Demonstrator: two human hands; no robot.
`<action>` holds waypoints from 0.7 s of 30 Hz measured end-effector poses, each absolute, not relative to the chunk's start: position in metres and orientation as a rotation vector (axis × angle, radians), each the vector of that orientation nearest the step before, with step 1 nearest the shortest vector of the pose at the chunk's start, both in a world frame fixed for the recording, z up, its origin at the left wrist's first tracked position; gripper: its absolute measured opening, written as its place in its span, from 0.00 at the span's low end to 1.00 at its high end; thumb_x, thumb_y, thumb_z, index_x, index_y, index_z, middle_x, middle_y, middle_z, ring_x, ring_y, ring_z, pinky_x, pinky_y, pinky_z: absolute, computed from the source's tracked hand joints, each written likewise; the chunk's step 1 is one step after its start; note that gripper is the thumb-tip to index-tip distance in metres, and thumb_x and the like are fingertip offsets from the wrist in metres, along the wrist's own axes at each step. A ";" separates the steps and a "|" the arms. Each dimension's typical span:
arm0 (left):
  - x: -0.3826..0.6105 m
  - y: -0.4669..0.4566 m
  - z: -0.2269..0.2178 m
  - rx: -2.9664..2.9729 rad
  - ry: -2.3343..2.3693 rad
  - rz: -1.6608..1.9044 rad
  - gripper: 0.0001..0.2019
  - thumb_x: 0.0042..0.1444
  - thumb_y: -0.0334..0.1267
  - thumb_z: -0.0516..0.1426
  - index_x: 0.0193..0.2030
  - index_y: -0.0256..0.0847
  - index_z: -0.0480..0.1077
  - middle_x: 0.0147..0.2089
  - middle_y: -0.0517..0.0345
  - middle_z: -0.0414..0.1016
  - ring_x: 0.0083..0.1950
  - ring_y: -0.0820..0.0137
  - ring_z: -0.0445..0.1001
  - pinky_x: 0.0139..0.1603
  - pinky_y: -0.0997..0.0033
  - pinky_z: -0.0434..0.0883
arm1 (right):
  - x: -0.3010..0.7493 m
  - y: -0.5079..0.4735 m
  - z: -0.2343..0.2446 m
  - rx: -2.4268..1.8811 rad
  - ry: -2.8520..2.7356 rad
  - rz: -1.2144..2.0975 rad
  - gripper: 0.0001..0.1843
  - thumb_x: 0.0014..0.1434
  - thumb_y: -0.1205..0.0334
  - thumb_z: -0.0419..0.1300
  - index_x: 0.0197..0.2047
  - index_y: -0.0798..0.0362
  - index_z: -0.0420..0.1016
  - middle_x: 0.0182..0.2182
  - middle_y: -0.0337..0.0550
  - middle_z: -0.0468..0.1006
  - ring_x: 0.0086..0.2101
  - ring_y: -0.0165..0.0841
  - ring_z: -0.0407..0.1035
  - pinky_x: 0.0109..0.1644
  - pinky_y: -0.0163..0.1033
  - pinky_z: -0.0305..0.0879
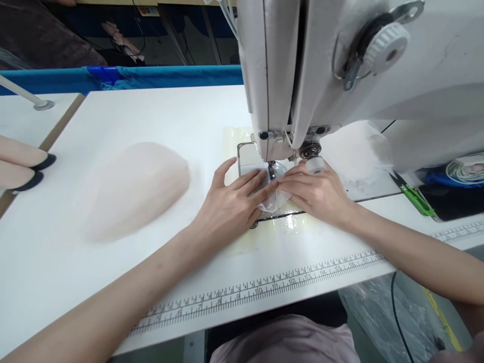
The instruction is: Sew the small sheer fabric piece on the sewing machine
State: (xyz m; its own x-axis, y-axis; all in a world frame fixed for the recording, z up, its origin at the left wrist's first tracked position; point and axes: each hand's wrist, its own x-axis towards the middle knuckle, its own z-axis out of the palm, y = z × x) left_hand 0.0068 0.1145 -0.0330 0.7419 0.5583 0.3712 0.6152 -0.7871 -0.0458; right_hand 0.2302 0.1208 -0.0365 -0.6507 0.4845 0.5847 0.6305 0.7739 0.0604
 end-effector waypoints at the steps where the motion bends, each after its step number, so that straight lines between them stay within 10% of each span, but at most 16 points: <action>1: 0.007 0.115 -0.033 -2.765 -0.949 -0.521 0.22 0.61 0.27 0.49 0.61 0.39 0.66 0.59 0.43 0.72 0.60 0.55 0.71 0.66 0.36 0.54 | 0.230 0.120 -0.036 -0.835 -2.409 -0.362 0.10 0.63 0.70 0.56 0.36 0.53 0.78 0.39 0.37 0.83 0.38 0.33 0.73 0.48 0.43 0.62; 21: 0.009 0.087 -0.030 -2.686 -0.869 -0.553 0.16 0.63 0.30 0.53 0.57 0.38 0.70 0.55 0.49 0.76 0.57 0.60 0.74 0.66 0.46 0.62 | 0.230 0.109 -0.033 -0.718 -2.434 -0.513 0.12 0.65 0.70 0.56 0.31 0.50 0.76 0.36 0.30 0.84 0.36 0.27 0.75 0.55 0.43 0.62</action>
